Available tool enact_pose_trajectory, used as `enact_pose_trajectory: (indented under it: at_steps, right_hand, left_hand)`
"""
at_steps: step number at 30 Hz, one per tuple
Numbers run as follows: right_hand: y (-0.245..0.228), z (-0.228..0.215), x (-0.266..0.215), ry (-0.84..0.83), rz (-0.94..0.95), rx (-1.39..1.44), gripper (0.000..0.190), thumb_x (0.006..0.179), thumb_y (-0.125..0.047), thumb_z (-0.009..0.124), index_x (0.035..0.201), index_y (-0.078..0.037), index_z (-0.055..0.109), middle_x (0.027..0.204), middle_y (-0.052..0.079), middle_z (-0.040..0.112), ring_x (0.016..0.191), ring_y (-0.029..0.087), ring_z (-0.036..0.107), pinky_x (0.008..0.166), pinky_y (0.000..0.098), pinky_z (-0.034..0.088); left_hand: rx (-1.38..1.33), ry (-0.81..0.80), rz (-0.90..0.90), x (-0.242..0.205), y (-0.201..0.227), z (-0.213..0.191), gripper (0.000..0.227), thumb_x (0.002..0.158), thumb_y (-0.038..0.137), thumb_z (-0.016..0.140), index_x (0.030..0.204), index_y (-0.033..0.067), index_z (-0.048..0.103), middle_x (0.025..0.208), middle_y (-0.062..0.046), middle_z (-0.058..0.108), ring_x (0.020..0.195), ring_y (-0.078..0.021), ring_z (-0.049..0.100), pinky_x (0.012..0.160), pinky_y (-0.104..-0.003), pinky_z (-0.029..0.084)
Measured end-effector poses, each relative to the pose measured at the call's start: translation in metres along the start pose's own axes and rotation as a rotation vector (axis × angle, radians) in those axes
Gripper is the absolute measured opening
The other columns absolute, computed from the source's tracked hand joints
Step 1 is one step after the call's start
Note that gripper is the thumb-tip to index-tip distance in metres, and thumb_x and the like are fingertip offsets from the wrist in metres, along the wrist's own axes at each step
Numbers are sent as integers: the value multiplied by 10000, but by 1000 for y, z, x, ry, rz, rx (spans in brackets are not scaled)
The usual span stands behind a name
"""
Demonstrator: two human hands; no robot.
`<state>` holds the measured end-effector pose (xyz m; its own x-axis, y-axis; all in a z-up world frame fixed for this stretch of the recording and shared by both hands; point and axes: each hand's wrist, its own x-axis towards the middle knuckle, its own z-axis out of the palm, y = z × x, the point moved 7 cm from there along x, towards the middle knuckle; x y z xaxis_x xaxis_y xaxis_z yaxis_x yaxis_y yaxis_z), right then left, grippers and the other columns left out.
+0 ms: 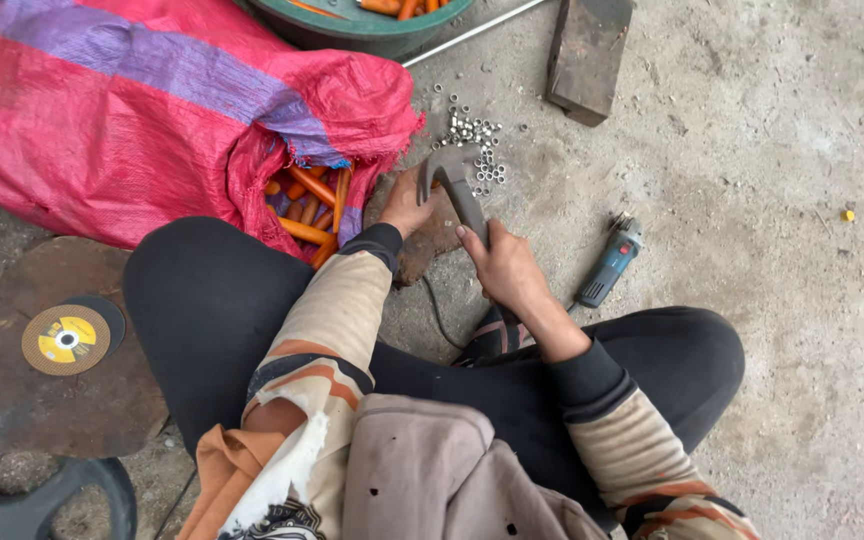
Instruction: The person sits on the floor and repeatedly picks up orange cylindrical rods and small metal rings. They place a ring onto the end of a rod and use a hammer to tap it into place, then drop the assembled piece into a green basin. The process is repeated continuously.
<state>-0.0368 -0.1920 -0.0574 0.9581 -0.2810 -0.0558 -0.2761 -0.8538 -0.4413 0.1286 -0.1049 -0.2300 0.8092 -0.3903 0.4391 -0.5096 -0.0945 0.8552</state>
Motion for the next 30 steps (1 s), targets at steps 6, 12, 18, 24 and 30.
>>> enact_pose_trajectory:
  at_steps: [6, 12, 18, 24, 30]
  right_hand:
    - [5, -24, -10, -81, 246, 276, 477, 1029, -482, 550, 1057, -6, 581, 608, 145, 657, 465, 256, 675, 443, 413, 524]
    - [-18, -67, -13, 72, 139, 447, 403, 1008, -370, 613, 1168, -3, 568, 572, 74, 633, 418, 156, 629, 379, 318, 466]
    - [-16, -54, -13, 16, 142, 428, 388, 1015, -369, 631, 1132, -4, 575, 590, 54, 630, 436, 140, 637, 390, 309, 483]
    - [-29, -62, -17, -61, 166, 416, 385, 1007, -376, 635, 1125, -14, 580, 586, 44, 614, 439, 143, 629, 389, 308, 487]
    - [-27, -78, -30, 77, 39, 385, 348, 1025, -349, 616, 1104, -15, 554, 617, 78, 644, 471, 168, 655, 408, 336, 491]
  left_hand:
    - [-192, 75, -329, 7, 20, -10, 574, 848, 239, 842, 1156, 37, 401, 1005, -128, 611, 909, -238, 671, 805, -415, 565]
    - [-375, 80, -476, 26, 43, -28, 424, 928, 265, 826, 1133, 56, 519, 1000, -109, 667, 884, -219, 658, 807, -390, 556]
    - [-262, -6, -260, 15, 22, -17, 343, 1030, 210, 741, 1296, 61, 583, 1141, -43, 687, 1091, -131, 652, 952, -335, 523]
    - [-406, -73, -337, 0, 17, -5, 232, 896, 251, 787, 1025, 62, 753, 938, -8, 770, 872, -92, 678, 838, -321, 559]
    - [-295, -90, -328, -2, 15, -2, 224, 951, 278, 744, 998, 60, 766, 861, -21, 763, 795, -93, 660, 772, -314, 550]
